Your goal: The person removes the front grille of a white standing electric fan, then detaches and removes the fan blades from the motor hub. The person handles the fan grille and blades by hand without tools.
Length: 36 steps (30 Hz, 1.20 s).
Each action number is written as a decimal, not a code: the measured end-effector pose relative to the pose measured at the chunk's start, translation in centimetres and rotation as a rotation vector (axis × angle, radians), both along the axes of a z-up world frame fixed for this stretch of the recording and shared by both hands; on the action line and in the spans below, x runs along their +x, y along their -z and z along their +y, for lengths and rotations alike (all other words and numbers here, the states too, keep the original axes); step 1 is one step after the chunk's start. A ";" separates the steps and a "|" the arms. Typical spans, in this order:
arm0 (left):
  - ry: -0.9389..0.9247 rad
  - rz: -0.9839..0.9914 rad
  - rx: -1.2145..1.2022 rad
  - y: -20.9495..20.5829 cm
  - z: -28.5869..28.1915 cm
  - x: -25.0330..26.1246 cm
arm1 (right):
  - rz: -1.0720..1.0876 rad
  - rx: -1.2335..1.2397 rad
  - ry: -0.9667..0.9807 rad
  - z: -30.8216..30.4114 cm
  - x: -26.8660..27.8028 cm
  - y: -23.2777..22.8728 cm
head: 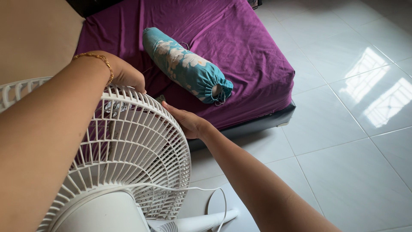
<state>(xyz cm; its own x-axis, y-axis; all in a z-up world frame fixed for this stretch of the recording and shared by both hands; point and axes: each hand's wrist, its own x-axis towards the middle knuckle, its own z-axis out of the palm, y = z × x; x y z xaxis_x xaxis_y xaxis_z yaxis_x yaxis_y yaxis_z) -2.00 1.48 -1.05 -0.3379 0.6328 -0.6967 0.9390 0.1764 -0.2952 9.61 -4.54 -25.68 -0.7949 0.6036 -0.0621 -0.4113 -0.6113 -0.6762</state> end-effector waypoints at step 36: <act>0.087 -0.012 0.022 -4.6 -2.2 -2.7 | -0.081 -0.042 -0.016 -1.1 0.8 2.7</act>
<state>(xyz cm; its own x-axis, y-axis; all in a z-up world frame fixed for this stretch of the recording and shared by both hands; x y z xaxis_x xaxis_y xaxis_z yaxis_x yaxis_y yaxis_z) -4.69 -0.69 3.53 -0.2731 0.6743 -0.6860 0.9544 0.1007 -0.2810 10.41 -5.59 -28.41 -0.7955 0.5867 -0.1517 -0.3463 -0.6455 -0.6807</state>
